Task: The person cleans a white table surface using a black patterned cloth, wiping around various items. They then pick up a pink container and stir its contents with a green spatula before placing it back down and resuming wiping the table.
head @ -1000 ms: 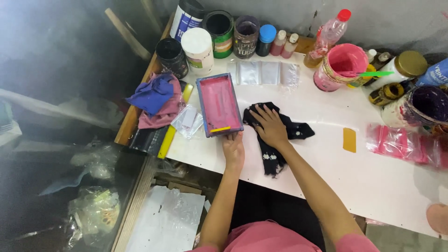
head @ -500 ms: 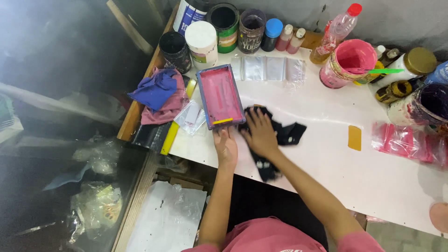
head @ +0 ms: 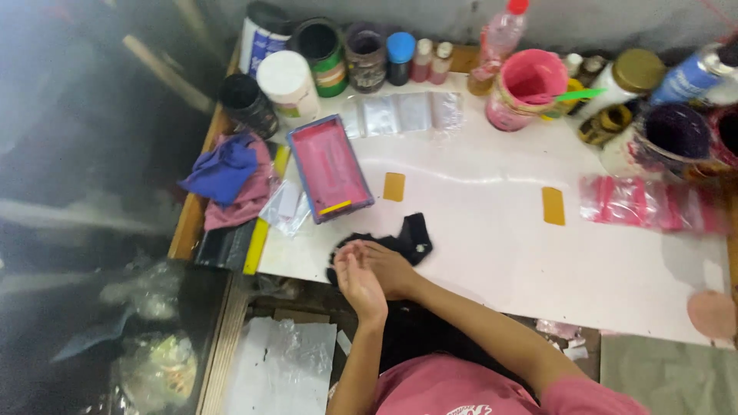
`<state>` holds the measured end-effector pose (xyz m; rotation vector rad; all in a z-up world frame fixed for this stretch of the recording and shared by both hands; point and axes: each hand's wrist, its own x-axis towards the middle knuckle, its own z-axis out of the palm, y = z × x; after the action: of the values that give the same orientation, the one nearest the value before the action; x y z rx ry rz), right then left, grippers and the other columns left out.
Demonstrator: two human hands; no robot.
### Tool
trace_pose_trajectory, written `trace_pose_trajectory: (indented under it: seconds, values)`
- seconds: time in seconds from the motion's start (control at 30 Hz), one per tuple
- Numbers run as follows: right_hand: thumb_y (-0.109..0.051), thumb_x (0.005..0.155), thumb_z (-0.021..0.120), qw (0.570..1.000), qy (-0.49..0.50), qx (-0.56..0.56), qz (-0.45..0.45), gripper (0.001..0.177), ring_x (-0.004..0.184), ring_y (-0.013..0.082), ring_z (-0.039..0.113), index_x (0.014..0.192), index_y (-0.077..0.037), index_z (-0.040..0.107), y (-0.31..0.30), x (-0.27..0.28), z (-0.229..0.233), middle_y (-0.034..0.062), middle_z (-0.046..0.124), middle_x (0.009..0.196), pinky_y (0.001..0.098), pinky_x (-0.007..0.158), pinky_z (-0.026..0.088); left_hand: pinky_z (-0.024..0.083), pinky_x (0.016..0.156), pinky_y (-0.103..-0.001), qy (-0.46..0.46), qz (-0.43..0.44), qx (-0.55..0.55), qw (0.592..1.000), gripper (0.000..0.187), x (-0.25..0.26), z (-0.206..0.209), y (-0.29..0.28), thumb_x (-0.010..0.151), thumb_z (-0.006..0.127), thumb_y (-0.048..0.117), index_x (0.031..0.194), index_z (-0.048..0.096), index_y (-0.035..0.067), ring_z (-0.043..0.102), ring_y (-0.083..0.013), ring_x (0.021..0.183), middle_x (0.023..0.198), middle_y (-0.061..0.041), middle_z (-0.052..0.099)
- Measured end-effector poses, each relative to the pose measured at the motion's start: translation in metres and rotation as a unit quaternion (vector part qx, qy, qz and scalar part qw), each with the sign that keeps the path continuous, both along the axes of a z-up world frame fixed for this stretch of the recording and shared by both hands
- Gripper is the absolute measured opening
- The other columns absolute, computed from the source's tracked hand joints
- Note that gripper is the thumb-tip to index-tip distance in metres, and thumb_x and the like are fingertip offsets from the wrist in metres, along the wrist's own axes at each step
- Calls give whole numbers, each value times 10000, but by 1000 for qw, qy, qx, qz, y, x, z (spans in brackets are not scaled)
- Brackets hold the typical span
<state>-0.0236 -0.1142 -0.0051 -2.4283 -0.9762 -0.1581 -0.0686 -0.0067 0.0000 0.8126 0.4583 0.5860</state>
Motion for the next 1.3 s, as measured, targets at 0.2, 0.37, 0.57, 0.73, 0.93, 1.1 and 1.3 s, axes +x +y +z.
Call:
trace_pose_trajectory:
  seconds: [0.2, 0.37, 0.57, 0.73, 0.93, 1.1, 1.3]
  values:
    - [-345, 923, 537, 984, 79, -59, -145, 411, 1297, 291, 600, 1299, -270, 684, -118, 31, -8, 18, 676, 1329, 487, 1090, 442, 499, 925, -236, 48, -337, -71, 938, 374, 61, -24, -40, 1093, 409, 439, 1223, 617, 157, 654, -115, 1110, 1172, -16, 711]
    - [-327, 1051, 465, 925, 11, -108, -365, 502, 1400, 446, 464, 1508, -130, 534, -172, 41, -52, 177, 515, 1539, 612, 1107, 337, 523, 931, -249, 53, -385, -141, 910, 466, 94, -50, -49, 1092, 375, 504, 1282, 602, 144, 646, -163, 1144, 1248, -68, 677]
    - [-267, 990, 453, 971, 59, -74, -222, 528, 1482, 371, 367, 1511, -203, 499, -79, 73, -50, 91, 452, 1585, 566, 1186, 275, 545, 930, -269, 25, -364, -223, 904, 407, 100, -90, -37, 1073, 445, 457, 1273, 608, 141, 672, -171, 1113, 1214, -69, 693]
    - [-325, 1027, 447, 973, 54, -62, -214, 497, 1433, 369, 451, 1516, -258, 509, -115, 174, -64, 88, 512, 1544, 584, 1157, 327, 528, 930, -268, 53, -368, -186, 910, 324, 97, -78, -41, 1100, 407, 376, 1225, 597, 146, 660, -164, 1072, 1140, -38, 668]
    - [-300, 1093, 445, 892, 36, -48, -448, 500, 1485, 399, 355, 1558, -117, 458, -187, 167, -62, 169, 411, 1613, 564, 1199, 245, 515, 919, -271, 82, -401, -151, 900, 275, 105, -61, -47, 1099, 418, 313, 1217, 588, 132, 653, -180, 1080, 1137, -62, 663]
    - [-325, 1067, 449, 870, 18, -50, -490, 579, 1495, 453, 296, 1547, -2, 411, -153, 132, -66, 244, 370, 1612, 583, 1198, 210, 516, 913, -271, 102, -400, -108, 905, 273, 104, -58, -48, 1103, 397, 280, 1237, 562, 110, 645, -167, 1069, 1138, -69, 659]
    - [-264, 1053, 516, 861, -26, -41, -506, 560, 1435, 461, 395, 1515, 43, 436, -224, 228, -84, 288, 457, 1521, 595, 1161, 286, 507, 907, -267, 111, -396, -115, 904, 275, 107, -41, -51, 1114, 357, 268, 1240, 554, 122, 638, -160, 1066, 1133, -58, 645]
